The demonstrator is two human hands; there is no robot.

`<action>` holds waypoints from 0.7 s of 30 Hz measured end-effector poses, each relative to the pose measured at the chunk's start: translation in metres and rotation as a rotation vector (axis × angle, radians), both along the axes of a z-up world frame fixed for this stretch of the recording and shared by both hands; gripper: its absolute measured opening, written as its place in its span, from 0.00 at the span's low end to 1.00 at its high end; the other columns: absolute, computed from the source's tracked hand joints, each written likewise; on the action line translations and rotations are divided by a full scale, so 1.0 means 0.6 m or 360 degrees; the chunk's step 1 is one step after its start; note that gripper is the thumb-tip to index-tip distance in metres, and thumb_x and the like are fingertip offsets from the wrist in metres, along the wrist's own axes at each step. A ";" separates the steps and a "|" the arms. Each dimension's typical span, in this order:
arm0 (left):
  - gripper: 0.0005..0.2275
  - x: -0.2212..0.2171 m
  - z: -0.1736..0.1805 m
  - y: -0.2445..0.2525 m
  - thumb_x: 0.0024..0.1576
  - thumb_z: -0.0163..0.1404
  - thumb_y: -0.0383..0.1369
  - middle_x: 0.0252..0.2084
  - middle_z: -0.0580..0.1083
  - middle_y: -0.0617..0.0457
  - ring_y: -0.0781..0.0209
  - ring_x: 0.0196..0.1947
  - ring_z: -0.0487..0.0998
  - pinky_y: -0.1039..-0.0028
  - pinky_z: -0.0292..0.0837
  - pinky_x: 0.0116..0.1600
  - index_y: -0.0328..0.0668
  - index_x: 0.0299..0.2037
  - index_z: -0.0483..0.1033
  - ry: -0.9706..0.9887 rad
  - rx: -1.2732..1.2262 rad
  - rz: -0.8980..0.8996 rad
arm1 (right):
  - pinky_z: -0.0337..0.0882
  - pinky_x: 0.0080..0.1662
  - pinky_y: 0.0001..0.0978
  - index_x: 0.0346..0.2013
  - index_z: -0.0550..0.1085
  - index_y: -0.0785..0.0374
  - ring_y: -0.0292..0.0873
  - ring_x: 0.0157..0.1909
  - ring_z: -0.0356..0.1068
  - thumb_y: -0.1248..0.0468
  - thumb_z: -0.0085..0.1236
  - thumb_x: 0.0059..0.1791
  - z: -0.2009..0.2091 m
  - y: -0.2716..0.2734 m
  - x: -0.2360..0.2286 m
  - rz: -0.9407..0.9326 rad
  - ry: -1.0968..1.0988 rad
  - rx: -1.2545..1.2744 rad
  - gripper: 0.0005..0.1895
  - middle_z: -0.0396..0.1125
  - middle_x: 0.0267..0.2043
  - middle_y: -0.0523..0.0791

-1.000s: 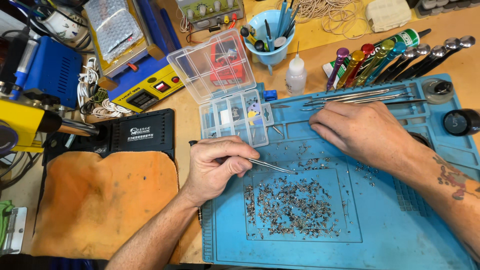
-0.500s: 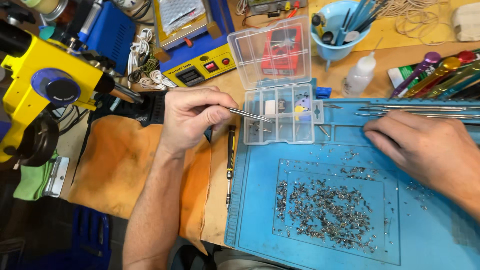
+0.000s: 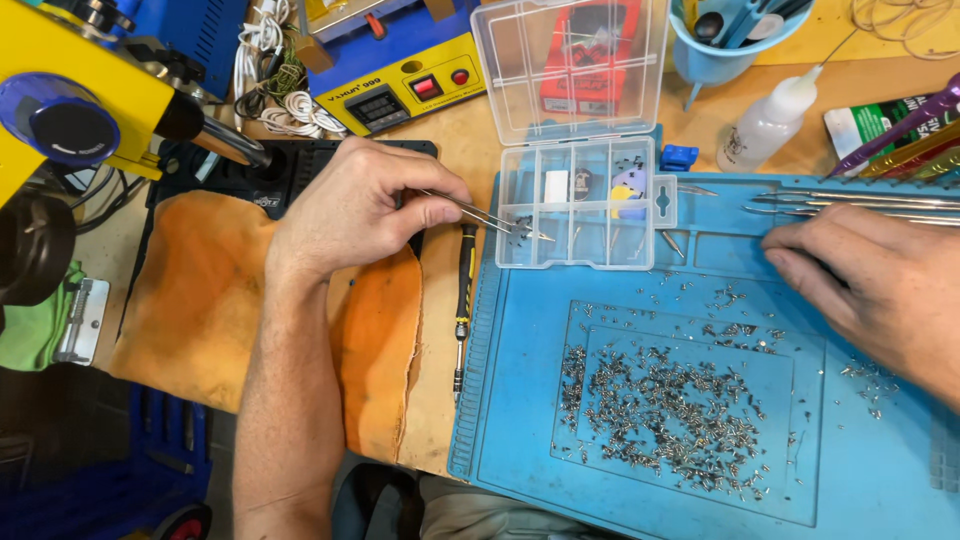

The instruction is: The person uses a screwdriver to pick up small screws from a blue tray and then switches to tweezers to sort and place them into a clear plastic compartment box.

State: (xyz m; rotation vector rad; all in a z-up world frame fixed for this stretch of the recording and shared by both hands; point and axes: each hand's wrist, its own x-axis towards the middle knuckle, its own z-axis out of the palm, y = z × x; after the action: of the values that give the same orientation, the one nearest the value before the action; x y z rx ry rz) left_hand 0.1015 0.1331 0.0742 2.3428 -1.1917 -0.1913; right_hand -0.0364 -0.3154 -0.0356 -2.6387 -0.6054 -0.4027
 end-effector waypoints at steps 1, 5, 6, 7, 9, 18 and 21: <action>0.03 -0.004 0.004 0.000 0.66 0.63 0.30 0.39 0.85 0.57 0.62 0.34 0.84 0.70 0.74 0.44 0.43 0.47 0.87 0.0007 -0.0003 -0.0010 | 0.77 0.52 0.39 0.51 0.83 0.58 0.45 0.47 0.78 0.63 0.64 0.64 0.000 0.000 -0.001 -0.0010 0.0007 -0.0003 0.05 0.78 0.47 0.41; 0.05 -0.037 0.022 -0.014 0.68 0.62 0.30 0.35 0.82 0.53 0.60 0.28 0.75 0.68 0.68 0.38 0.36 0.46 0.88 -0.0206 -0.0147 0.0052 | 0.76 0.47 0.38 0.51 0.83 0.52 0.41 0.48 0.80 0.58 0.64 0.65 0.017 0.000 0.004 -0.0053 -0.0050 -0.0226 0.04 0.78 0.48 0.35; 0.08 -0.044 0.022 -0.028 0.69 0.62 0.30 0.35 0.81 0.49 0.60 0.26 0.71 0.70 0.65 0.36 0.31 0.45 0.87 -0.0256 -0.0263 0.0081 | 0.78 0.48 0.39 0.50 0.82 0.55 0.43 0.49 0.80 0.60 0.64 0.63 0.024 -0.006 -0.002 0.0027 -0.0037 -0.0206 0.04 0.79 0.48 0.39; 0.08 -0.053 0.008 -0.061 0.69 0.62 0.30 0.35 0.81 0.49 0.60 0.26 0.71 0.70 0.65 0.36 0.31 0.45 0.87 -0.0221 -0.0292 0.0016 | 0.78 0.48 0.39 0.50 0.82 0.55 0.43 0.49 0.80 0.60 0.64 0.63 0.026 -0.007 -0.007 -0.0041 -0.0004 -0.0231 0.04 0.79 0.48 0.39; 0.08 -0.084 -0.009 -0.109 0.66 0.61 0.29 0.38 0.86 0.41 0.54 0.33 0.89 0.71 0.85 0.38 0.27 0.44 0.86 -0.0247 -0.0607 -0.0111 | 0.74 0.41 0.42 0.49 0.81 0.52 0.45 0.43 0.77 0.61 0.61 0.64 0.029 -0.001 0.001 0.0021 0.0017 -0.0171 0.02 0.75 0.43 0.38; 0.05 -0.158 -0.076 -0.219 0.71 0.58 0.29 0.36 0.78 0.52 0.55 0.30 0.79 0.66 0.75 0.37 0.36 0.50 0.82 -0.0210 -0.0516 -0.0345 | 0.74 0.33 0.49 0.50 0.79 0.51 0.48 0.42 0.77 0.58 0.62 0.65 0.026 0.001 0.003 0.0002 0.0007 -0.0260 0.03 0.73 0.42 0.38; 0.05 -0.157 -0.080 -0.214 0.72 0.56 0.31 0.34 0.75 0.52 0.52 0.28 0.76 0.64 0.72 0.36 0.39 0.50 0.81 -0.0188 -0.0446 -0.0372 | 0.74 0.32 0.48 0.49 0.79 0.51 0.47 0.41 0.76 0.58 0.62 0.65 0.026 0.000 0.003 -0.0002 -0.0009 -0.0263 0.03 0.72 0.41 0.38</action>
State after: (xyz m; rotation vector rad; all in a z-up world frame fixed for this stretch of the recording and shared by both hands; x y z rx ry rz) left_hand 0.0073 0.0049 0.0263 1.9945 -1.4482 0.0354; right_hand -0.0346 -0.3152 -0.0201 -2.7957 -0.6649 -0.3751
